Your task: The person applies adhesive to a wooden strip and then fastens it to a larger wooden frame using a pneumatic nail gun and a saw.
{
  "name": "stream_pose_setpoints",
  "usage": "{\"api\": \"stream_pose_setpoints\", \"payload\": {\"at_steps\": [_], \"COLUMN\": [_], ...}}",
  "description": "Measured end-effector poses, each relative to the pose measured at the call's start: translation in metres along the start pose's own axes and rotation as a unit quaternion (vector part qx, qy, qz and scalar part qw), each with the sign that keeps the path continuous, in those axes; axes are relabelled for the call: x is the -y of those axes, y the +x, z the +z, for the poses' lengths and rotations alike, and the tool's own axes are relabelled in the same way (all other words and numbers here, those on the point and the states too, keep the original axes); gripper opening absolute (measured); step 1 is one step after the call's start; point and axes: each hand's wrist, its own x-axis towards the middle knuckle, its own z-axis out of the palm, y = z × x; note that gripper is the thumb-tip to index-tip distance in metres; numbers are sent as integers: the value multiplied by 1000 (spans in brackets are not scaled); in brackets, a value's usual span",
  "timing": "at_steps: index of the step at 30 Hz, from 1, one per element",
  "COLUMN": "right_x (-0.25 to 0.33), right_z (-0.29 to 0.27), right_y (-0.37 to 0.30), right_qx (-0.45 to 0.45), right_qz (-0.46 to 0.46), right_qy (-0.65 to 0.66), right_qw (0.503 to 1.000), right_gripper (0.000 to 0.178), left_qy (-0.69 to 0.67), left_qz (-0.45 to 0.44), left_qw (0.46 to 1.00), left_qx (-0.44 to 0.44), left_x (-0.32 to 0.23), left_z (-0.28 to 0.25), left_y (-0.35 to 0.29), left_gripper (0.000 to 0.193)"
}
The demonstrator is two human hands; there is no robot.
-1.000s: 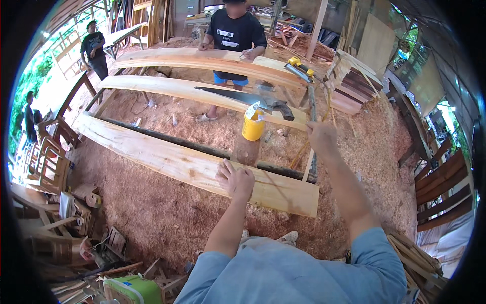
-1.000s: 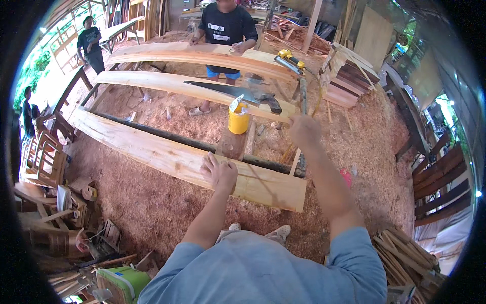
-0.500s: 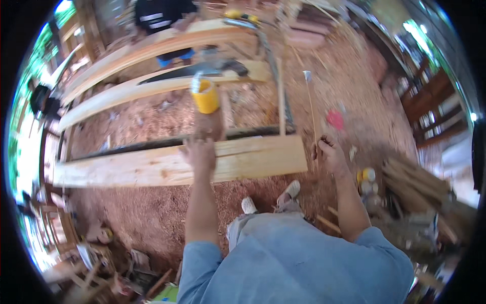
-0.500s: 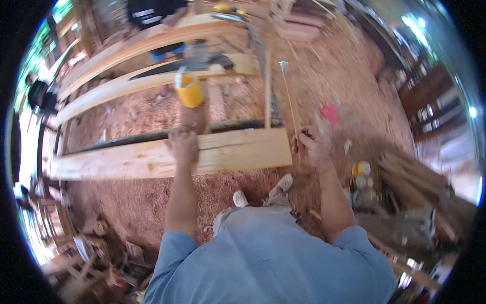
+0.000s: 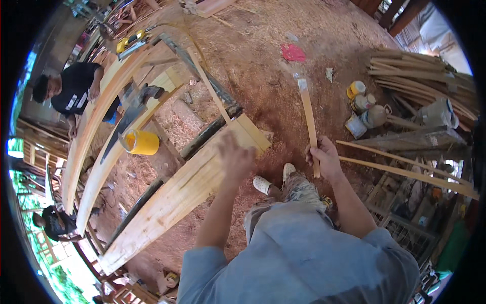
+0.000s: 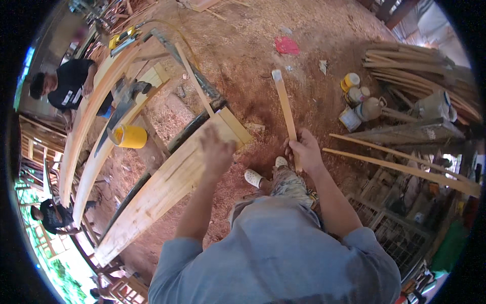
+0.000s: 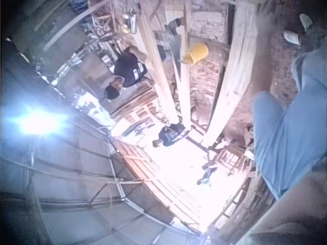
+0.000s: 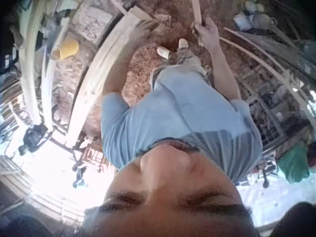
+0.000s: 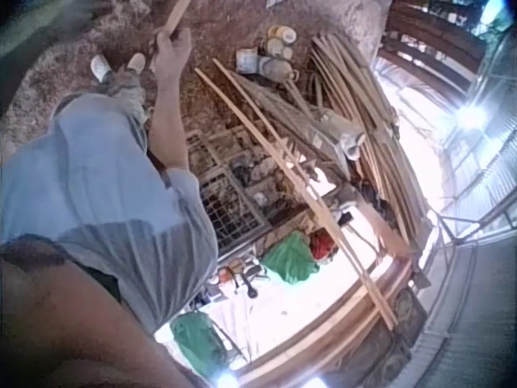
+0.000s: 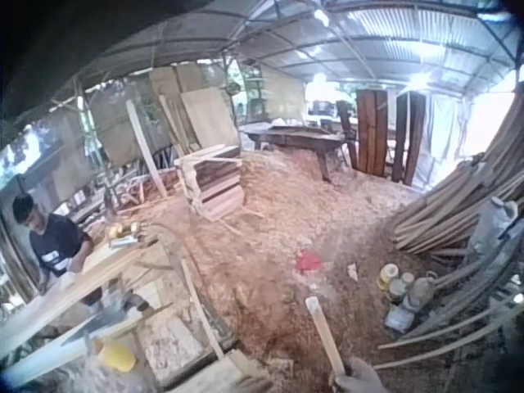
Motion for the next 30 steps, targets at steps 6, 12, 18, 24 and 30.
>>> {"api": "stream_pose_setpoints", "payload": {"at_steps": [6, 12, 18, 24, 30], "right_x": [8, 3, -3, -26, -29], "right_z": [-23, -57, -57, -43, -11], "right_y": [7, 11, 4, 0, 13], "right_qx": [2, -44, -68, -14, 67], "right_qz": [-17, 10, -25, 40, 99], "right_qy": [19, 16, 7, 45, 74], "right_qw": [1000, 999, 997, 998, 990], "right_gripper": [19, 16, 29, 37, 39], "left_qy": [-188, 91, -16, -175, 20], "left_qz": [313, 131, 13, 242, 69], "left_qw": [930, 987, 986, 903, 997], "left_qx": [25, 8, -163, 309, -19], "left_x": [27, 58, 28, -66, -25], "left_z": [7, -29, 6, -1, 5], "left_y": [35, 118, 105, -22, 45], "left_gripper": [24, 24, 61, 72, 53]}}
